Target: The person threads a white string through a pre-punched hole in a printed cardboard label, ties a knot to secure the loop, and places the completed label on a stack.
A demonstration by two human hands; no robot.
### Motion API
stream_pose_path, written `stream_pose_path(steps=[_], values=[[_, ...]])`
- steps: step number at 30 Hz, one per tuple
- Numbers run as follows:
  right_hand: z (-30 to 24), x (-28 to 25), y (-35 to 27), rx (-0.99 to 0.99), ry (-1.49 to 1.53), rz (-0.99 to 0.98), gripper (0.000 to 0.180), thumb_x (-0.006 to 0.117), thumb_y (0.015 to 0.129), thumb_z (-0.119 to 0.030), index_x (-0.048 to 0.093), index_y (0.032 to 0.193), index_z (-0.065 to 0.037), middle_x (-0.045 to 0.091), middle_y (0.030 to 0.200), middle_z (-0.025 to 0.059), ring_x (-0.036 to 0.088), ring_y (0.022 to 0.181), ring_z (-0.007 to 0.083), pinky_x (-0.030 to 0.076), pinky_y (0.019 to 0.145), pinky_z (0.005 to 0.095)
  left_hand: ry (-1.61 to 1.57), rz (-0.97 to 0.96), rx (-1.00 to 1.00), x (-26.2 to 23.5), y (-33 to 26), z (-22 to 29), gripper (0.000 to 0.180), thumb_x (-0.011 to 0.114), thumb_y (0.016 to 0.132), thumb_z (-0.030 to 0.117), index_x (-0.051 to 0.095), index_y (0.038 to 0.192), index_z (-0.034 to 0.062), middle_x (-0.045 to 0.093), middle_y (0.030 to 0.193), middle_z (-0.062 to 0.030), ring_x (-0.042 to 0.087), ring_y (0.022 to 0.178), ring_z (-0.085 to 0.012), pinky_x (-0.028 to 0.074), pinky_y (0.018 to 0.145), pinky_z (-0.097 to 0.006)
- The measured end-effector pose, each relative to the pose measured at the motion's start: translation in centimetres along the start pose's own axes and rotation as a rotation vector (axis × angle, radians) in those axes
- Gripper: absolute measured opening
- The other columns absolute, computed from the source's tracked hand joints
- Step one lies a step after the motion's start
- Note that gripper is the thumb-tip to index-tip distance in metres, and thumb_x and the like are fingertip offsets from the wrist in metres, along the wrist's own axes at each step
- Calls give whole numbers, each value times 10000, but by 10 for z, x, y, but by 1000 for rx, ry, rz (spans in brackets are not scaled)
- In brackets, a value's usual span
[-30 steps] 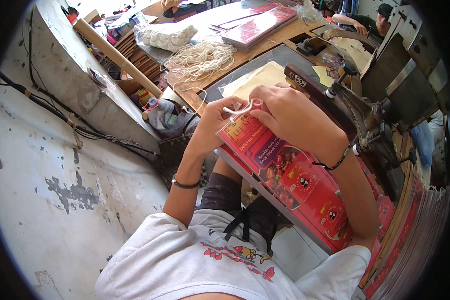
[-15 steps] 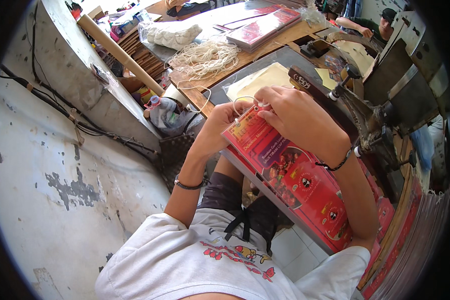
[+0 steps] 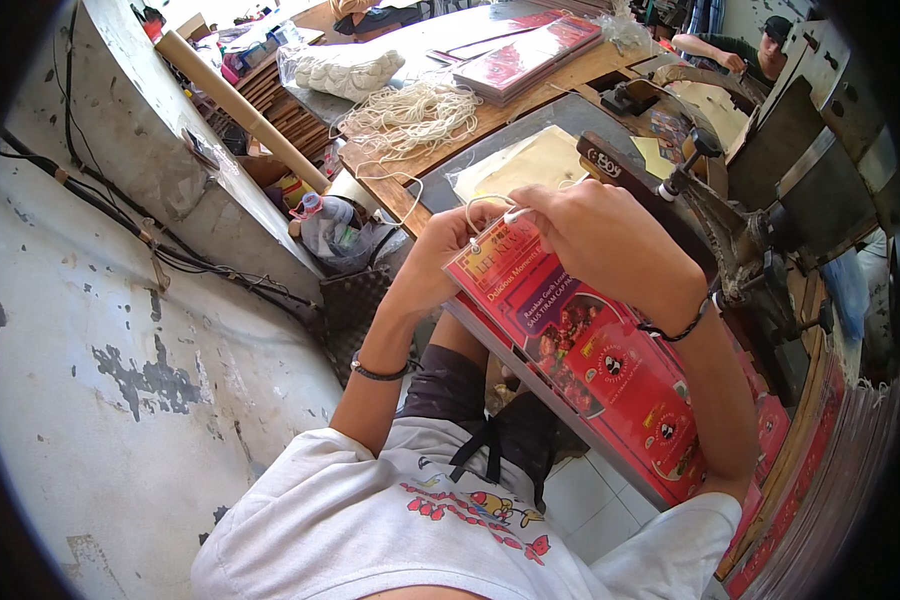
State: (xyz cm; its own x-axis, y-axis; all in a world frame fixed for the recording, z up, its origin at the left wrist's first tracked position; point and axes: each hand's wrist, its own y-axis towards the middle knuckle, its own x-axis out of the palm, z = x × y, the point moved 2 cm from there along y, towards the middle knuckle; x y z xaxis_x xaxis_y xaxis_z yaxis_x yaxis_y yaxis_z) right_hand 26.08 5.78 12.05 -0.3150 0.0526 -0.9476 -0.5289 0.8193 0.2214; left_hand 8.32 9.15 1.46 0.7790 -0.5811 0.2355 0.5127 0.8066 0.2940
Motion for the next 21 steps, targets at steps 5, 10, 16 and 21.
stream_pose_path(steps=[5,10,16,21], values=[[2,4,0,-39,40,21,180,519,981,-160,629,1057,-40,662,859,232,656,848,412,519,760,490,-18,-13,-1,1,-1,1,313,711,929,120,630,1197,-20,683,1056,-21,620,915,-39,529,801,-214],[4,4,0,-64,74,24,205,537,984,-193,639,1024,-20,662,936,218,641,905,410,514,809,468,-27,-13,15,1,-2,1,327,711,929,126,621,1207,-21,679,1056,-22,617,913,-36,524,800,-209],[-1,9,2,-57,95,22,212,547,982,-198,641,1034,-16,664,952,212,645,915,405,515,818,465,-42,-22,-30,-3,-3,-2,332,714,923,116,616,1208,-23,678,1046,-17,617,908,-33,524,782,-207],[-1,23,2,-67,125,102,210,545,984,-189,638,1033,-8,660,959,214,642,920,410,516,825,467,-68,41,-15,-8,-4,-11,303,713,916,95,628,1183,-19,678,1022,-15,619,879,-35,524,758,-202]])
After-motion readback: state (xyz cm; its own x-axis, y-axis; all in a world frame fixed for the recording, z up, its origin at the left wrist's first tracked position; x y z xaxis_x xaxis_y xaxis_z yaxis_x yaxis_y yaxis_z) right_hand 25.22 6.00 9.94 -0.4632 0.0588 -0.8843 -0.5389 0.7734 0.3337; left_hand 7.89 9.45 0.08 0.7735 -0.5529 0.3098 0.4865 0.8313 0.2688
